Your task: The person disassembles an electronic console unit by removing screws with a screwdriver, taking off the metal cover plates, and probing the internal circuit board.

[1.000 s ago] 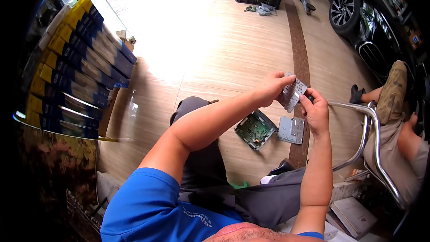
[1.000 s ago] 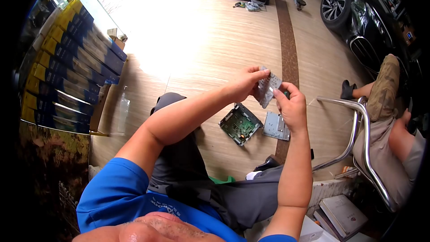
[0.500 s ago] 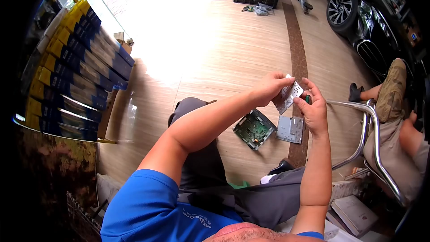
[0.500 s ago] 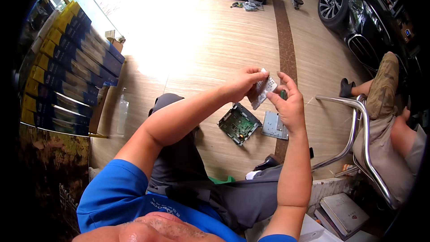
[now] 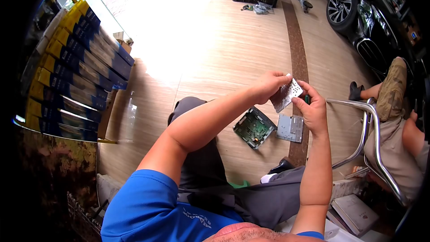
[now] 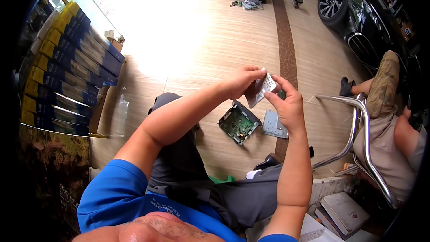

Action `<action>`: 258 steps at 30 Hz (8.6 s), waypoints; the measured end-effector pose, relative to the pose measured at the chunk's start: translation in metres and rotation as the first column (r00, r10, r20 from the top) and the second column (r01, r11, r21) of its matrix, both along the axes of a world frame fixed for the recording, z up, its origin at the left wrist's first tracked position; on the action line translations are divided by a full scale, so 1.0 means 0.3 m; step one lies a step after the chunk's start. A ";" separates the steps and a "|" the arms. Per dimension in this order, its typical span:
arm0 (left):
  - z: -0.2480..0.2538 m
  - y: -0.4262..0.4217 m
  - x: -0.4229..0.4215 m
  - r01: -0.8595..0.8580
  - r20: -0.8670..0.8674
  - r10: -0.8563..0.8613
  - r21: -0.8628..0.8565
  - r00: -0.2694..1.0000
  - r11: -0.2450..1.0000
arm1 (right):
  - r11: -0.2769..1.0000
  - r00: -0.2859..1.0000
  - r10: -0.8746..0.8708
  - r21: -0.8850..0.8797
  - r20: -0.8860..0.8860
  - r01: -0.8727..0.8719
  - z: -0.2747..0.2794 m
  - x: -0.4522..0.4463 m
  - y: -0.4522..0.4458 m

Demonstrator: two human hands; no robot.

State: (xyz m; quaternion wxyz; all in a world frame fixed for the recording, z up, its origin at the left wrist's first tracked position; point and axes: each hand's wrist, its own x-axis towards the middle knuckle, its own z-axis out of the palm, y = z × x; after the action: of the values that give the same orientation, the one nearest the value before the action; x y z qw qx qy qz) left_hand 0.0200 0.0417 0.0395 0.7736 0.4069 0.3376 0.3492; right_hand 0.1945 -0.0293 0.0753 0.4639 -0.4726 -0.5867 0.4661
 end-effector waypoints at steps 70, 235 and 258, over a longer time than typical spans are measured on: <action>0.045 -0.007 -0.024 -0.182 0.377 0.167 0.004 0.911 0.983 | 0.979 0.831 0.042 -0.144 -0.554 -0.145 -0.028 -0.024 0.002; 0.090 0.035 -0.126 0.804 -0.874 0.283 0.478 0.395 0.354 | 0.970 0.486 0.016 -0.131 0.874 0.205 -0.835 0.065 -0.173; 0.036 0.081 -0.150 0.784 -0.921 0.183 0.388 0.344 0.485 | 0.929 0.366 0.094 -0.214 0.926 0.303 -1.078 0.027 -0.065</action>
State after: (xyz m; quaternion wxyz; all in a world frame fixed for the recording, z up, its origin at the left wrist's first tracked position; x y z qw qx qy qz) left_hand -0.0251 0.0661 0.0502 0.2390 0.8896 0.3891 0.0060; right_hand 0.2026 -0.0488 -0.2480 -0.0075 -0.7626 -0.6196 0.1860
